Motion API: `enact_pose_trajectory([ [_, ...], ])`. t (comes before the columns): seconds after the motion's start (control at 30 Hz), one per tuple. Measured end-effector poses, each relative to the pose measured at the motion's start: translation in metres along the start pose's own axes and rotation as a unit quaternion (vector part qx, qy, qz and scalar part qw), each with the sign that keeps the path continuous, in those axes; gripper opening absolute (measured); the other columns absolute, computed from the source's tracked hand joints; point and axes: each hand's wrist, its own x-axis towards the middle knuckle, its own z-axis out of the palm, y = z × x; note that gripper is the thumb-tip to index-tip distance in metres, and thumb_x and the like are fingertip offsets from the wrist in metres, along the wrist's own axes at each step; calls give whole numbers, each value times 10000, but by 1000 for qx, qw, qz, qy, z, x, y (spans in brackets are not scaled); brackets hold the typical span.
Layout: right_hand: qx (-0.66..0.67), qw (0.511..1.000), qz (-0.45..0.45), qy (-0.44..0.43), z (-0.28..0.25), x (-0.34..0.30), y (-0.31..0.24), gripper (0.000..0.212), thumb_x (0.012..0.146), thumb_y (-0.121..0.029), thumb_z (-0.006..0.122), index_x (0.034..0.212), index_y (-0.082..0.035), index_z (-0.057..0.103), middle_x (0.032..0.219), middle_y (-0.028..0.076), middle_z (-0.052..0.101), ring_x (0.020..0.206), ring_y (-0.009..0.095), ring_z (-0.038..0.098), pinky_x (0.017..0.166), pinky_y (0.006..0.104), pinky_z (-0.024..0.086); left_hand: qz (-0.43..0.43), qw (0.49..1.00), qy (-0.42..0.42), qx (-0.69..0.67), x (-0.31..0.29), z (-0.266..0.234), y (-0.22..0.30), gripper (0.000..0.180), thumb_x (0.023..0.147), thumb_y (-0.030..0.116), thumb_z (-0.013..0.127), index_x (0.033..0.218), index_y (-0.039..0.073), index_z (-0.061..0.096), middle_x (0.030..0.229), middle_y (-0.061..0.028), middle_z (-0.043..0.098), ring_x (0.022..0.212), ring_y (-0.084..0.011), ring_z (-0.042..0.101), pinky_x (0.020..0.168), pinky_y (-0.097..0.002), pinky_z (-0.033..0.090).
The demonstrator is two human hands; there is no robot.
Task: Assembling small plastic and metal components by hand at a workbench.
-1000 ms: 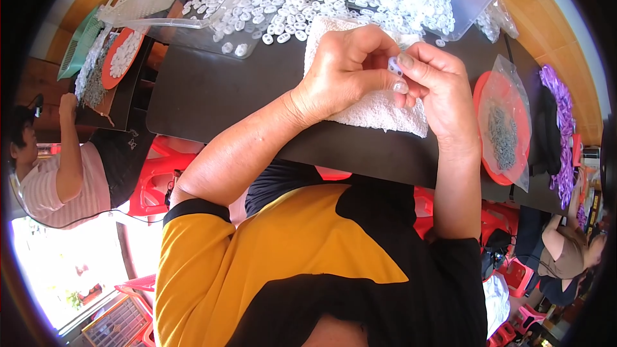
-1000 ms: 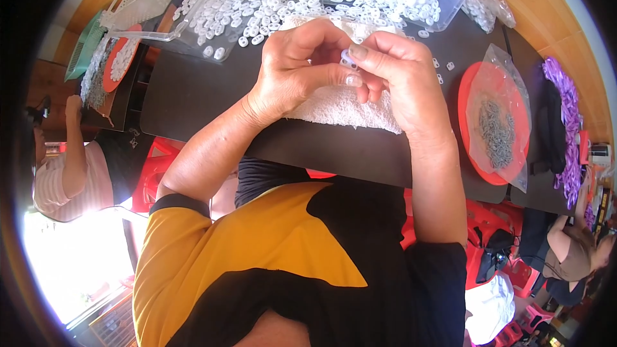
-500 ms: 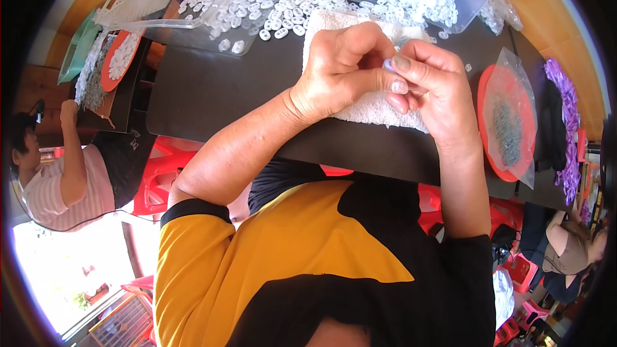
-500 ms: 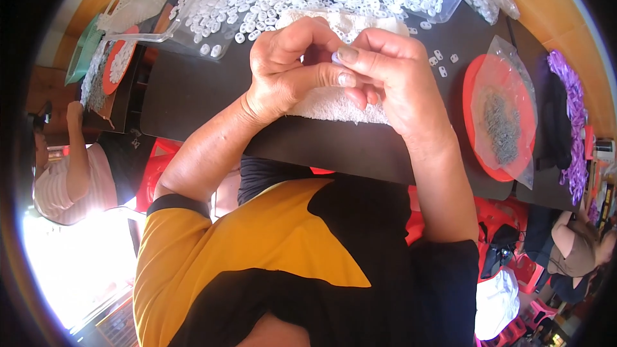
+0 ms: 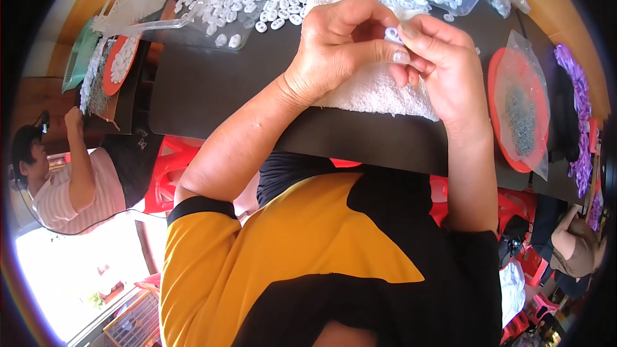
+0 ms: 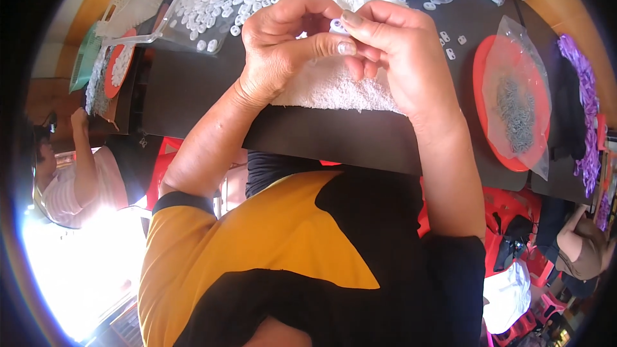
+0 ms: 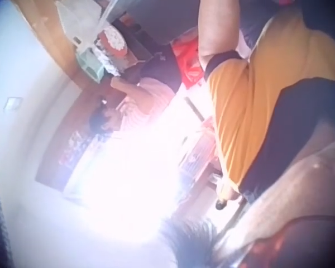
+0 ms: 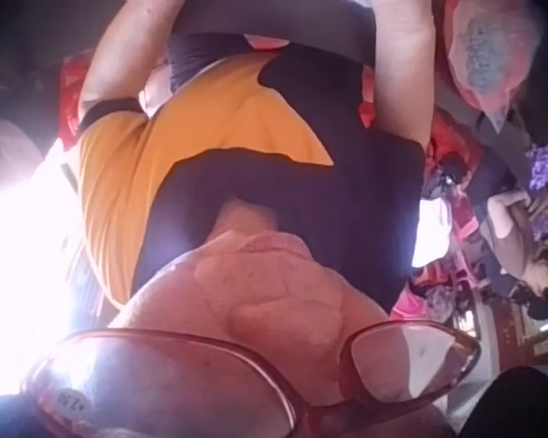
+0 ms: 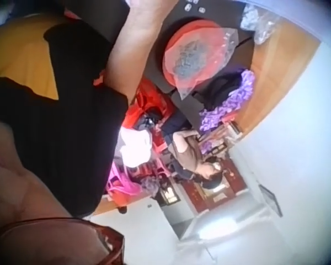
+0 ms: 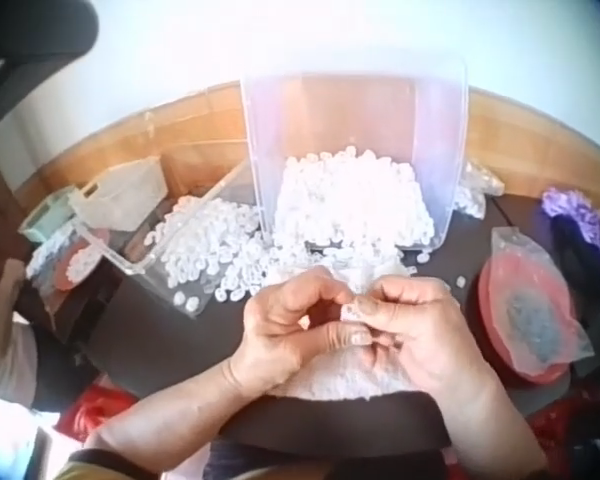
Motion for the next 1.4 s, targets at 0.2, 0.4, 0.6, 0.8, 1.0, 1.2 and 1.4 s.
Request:
enact_pose_trajectory([
  [0.2,-30,999,-13,4,0,-1,-1,244,930,-209,613,827,11,637,625,7,529,542,112,555,510,221,405,23,999,8,38,-1,-1,1,247,724,-15,814,911,22,656,820,3,632,712,-38,567,635,-176,456],
  [0.4,-125,983,-70,116,-18,10,-3,256,883,-246,654,820,3,662,565,-23,495,527,100,546,504,225,357,68,982,173,-21,4,-35,64,139,762,71,763,842,-4,678,711,-56,667,580,-105,586,534,-242,461],
  [0.6,-225,957,-114,145,-27,5,-12,171,871,-166,651,813,-5,654,592,-17,525,548,89,511,506,235,358,106,884,316,327,34,-144,128,85,774,27,701,849,5,666,723,-35,630,592,-97,544,502,-208,398],
  [0.8,-451,866,-189,108,-41,-1,-1,81,793,-41,583,841,-54,647,644,63,579,613,183,565,595,328,440,175,836,278,439,30,-95,97,59,763,-7,698,771,16,645,696,5,580,574,-73,489,538,-215,394],
  [1.0,-606,754,-222,121,-39,1,4,164,766,-35,537,836,-102,669,813,106,634,793,322,617,691,419,469,105,936,6,337,15,-36,30,98,793,63,734,866,21,683,783,2,630,700,-78,543,630,-235,446],
  [1.2,-645,734,-192,93,-33,6,10,180,758,-28,557,868,-107,675,844,108,602,861,305,610,725,430,469,80,858,-142,487,15,30,-15,219,737,192,727,869,41,639,832,-122,620,780,-320,626,705,-405,505],
  [1.4,-634,743,-192,101,-35,3,6,181,745,-14,577,865,-101,680,855,100,614,865,305,610,735,418,479,22,924,-117,364,8,17,0,181,731,140,735,819,28,622,799,-107,602,728,-298,621,654,-373,496],
])
